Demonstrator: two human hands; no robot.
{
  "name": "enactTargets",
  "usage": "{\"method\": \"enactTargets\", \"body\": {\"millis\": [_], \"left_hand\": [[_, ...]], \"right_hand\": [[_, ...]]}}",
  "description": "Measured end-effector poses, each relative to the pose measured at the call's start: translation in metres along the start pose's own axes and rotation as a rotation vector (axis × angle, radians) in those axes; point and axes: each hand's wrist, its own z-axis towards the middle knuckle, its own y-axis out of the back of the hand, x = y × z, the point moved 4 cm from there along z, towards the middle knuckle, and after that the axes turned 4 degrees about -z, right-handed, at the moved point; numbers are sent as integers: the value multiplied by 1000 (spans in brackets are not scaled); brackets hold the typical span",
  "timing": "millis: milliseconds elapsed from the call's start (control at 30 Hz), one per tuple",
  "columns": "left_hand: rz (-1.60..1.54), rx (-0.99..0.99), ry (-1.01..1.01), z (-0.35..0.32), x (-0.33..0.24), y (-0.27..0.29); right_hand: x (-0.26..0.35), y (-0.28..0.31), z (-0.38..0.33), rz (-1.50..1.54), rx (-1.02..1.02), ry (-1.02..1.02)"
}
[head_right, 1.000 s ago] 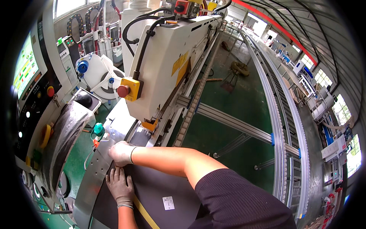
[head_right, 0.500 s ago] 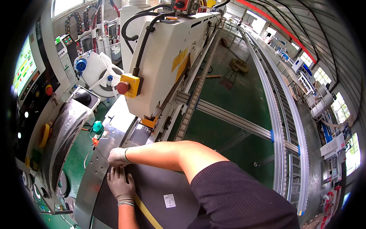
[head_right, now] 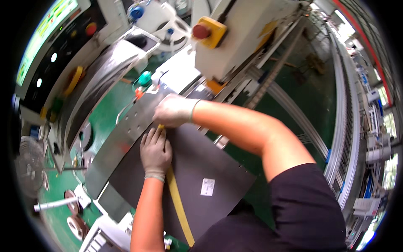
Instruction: The person applies adhesive tape to the edges of gray square panels, rubs the tape down by hand, and uses a red utility knife to trim the excess tape.
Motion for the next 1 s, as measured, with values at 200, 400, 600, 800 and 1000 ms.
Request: {"method": "enactTargets", "body": {"millis": [200, 400, 600, 800, 1000], "left_hand": [[7, -4, 69, -12, 20, 3], [-57, 16, 97, -9, 14, 6], [26, -8, 63, -11, 10, 6], [23, -42, 45, -9, 10, 7], [-16, -54, 68, -8, 13, 6]], "right_hand": [[9, -18, -4, -110, -133, 163], [5, -36, -24, -113, -375, 169], [-4, -16, -19, 278, -467, -202], [23, -3, -1, 65, -346, -1], [26, -5, 10, 101, -166, -35]]}}
